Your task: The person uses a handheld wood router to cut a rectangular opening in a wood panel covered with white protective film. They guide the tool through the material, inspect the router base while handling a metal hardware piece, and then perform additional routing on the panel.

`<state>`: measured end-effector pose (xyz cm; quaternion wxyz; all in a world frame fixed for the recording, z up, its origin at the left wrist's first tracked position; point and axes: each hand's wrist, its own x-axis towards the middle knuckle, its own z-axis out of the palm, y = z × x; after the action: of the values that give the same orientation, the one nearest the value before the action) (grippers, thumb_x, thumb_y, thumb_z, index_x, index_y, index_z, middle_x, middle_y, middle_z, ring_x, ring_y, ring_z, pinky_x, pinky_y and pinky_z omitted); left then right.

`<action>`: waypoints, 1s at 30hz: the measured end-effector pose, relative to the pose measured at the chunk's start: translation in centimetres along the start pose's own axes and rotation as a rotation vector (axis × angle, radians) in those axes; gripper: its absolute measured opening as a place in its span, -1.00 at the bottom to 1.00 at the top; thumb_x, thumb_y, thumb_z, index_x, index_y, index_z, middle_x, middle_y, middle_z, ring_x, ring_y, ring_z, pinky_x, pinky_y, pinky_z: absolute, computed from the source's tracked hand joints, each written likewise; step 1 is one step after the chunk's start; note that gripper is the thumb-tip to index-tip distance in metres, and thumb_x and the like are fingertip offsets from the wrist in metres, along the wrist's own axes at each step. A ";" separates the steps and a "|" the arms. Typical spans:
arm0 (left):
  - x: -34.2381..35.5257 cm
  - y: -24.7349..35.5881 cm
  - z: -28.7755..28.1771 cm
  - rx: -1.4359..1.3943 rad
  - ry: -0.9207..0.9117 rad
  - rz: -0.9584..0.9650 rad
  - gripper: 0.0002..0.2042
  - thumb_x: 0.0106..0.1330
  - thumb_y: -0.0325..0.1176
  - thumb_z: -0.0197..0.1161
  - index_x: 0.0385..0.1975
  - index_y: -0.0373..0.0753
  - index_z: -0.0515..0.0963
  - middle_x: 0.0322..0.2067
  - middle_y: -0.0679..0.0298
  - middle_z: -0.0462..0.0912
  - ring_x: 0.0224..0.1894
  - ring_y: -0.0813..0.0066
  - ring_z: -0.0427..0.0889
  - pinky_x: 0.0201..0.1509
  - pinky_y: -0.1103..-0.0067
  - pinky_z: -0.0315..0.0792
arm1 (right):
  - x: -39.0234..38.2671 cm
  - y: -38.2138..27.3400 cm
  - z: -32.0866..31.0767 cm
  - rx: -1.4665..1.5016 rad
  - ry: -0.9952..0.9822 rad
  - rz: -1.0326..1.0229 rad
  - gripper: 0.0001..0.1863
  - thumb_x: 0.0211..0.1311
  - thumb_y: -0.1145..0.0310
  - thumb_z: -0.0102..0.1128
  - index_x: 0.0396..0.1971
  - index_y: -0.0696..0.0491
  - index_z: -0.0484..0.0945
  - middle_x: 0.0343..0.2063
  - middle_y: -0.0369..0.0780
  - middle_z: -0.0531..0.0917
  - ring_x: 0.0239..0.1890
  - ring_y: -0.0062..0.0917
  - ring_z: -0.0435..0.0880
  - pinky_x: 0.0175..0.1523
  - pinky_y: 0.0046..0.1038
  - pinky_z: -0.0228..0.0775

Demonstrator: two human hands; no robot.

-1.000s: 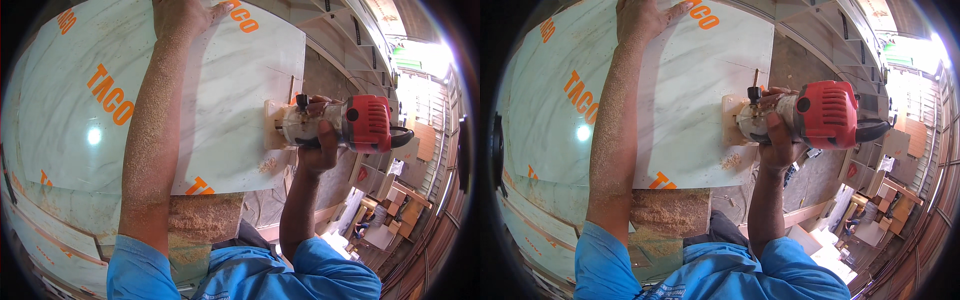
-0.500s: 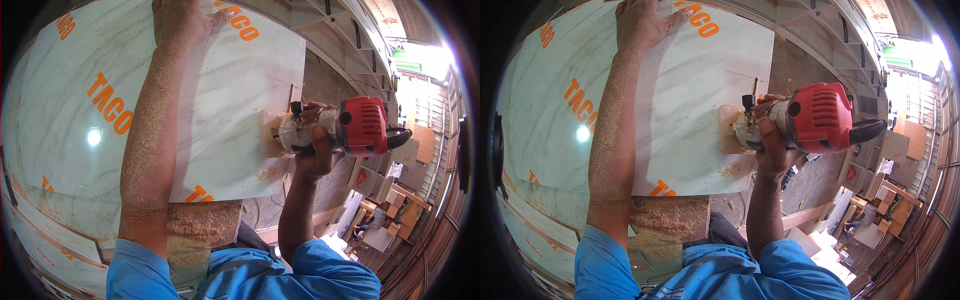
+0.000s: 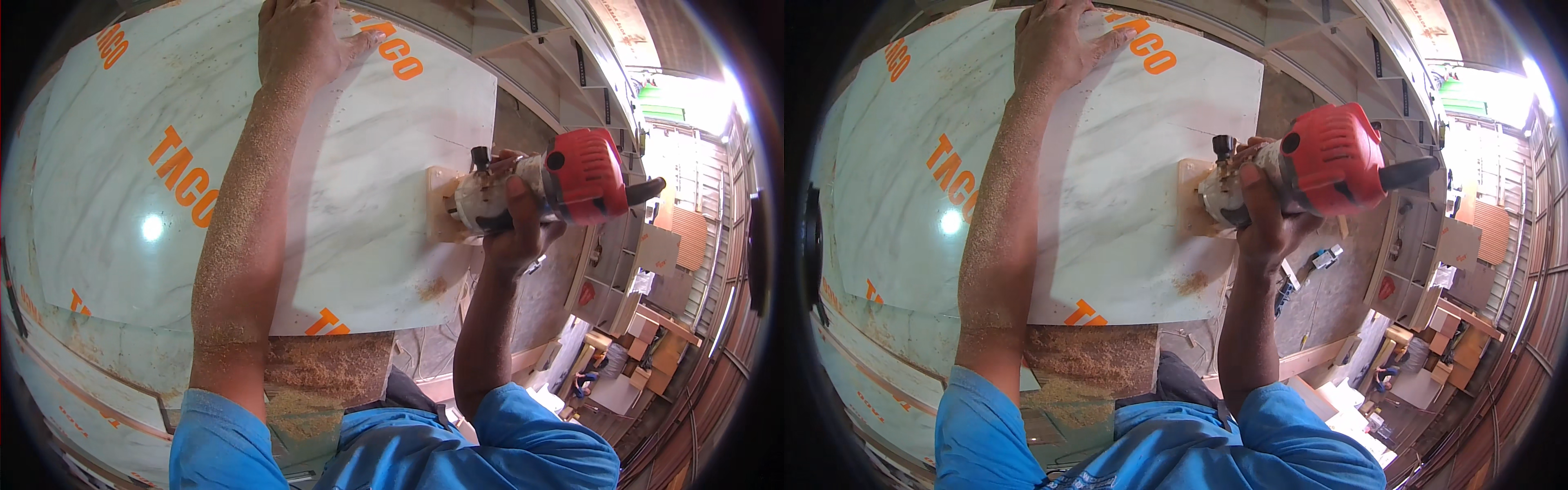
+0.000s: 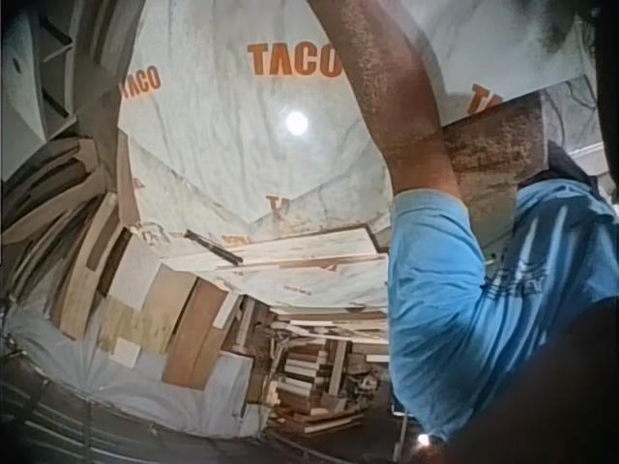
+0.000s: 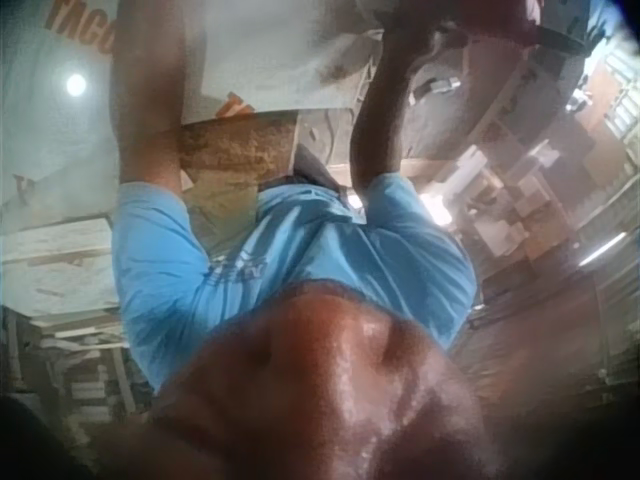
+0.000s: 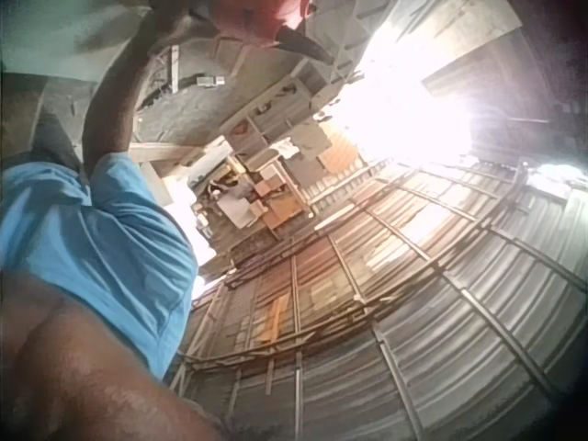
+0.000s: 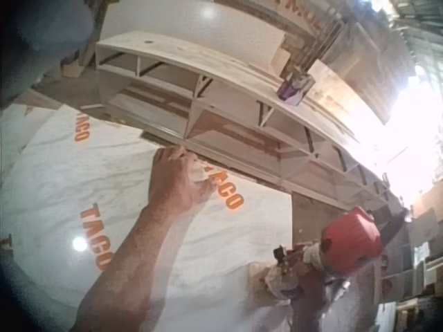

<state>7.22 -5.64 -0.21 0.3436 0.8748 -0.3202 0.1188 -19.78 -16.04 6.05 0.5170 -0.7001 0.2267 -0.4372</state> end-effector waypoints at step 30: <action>0.0 0.0 0.1 -0.023 0.047 0.047 -0.45 -0.03 -0.03 0.61 -0.14 -0.30 0.68 -0.07 0.03 0.62 0.12 0.06 0.53 0.31 0.23 0.34 | 6.8 2.3 2.8 0.005 0.115 -0.013 -0.63 -0.10 0.49 0.50 -0.21 0.23 0.66 -0.34 -0.20 0.75 -0.32 -0.48 0.74 -0.06 -0.45 0.55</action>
<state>7.24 -5.72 -0.22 0.3583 0.8599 -0.3339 0.1438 -13.65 -20.64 6.29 0.5018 -0.6741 0.2505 -0.4806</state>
